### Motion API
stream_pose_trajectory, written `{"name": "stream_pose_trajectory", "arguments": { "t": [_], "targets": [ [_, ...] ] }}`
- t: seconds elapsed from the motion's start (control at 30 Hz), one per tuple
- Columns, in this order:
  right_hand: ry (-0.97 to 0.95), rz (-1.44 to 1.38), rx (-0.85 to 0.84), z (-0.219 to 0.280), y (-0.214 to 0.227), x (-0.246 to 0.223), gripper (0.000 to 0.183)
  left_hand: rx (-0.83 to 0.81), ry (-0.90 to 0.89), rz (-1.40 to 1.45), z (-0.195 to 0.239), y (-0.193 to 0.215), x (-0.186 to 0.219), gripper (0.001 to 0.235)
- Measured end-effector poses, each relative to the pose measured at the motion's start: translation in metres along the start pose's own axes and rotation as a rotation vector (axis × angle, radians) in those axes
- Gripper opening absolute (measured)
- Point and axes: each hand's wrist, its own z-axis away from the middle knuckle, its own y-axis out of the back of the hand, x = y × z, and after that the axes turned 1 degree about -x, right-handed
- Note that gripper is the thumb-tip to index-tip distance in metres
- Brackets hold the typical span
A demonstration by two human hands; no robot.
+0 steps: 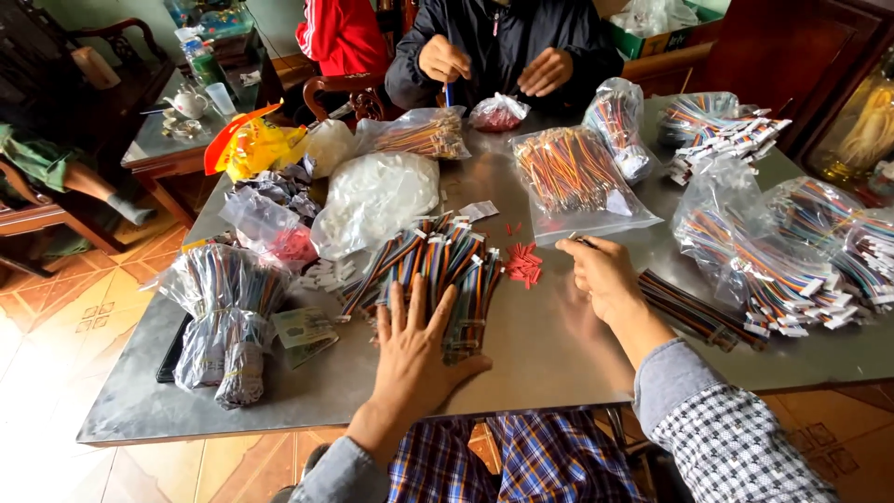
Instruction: Sorting and bundling electrical wire harnesses using rubber bands
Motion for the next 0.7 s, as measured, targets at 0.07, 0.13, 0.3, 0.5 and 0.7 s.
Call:
{"name": "stream_pose_trajectory", "arguments": {
  "t": [0.07,0.13,0.3,0.5,0.7],
  "targets": [
    [0.026,-0.005,-0.012,-0.010,0.000,0.011,0.020,0.025,0.007,0.019,-0.009,-0.010,0.005,0.142],
    [0.052,-0.008,-0.019,-0.011,0.000,0.014,0.016,0.048,0.009,0.041,-0.021,-0.009,0.015,0.143],
    [0.196,0.146,-0.022,-0.012,0.002,0.030,0.018,-0.034,0.110,0.120,-0.050,0.007,0.030,0.176],
    [0.313,0.190,-0.013,-0.002,0.000,0.038,0.011,0.081,0.237,-0.252,-0.059,-0.001,-0.063,0.113],
    [0.290,0.052,-0.062,0.021,0.001,0.027,0.023,0.062,0.312,-0.373,-0.086,-0.056,-0.173,0.055]
  ]
}}
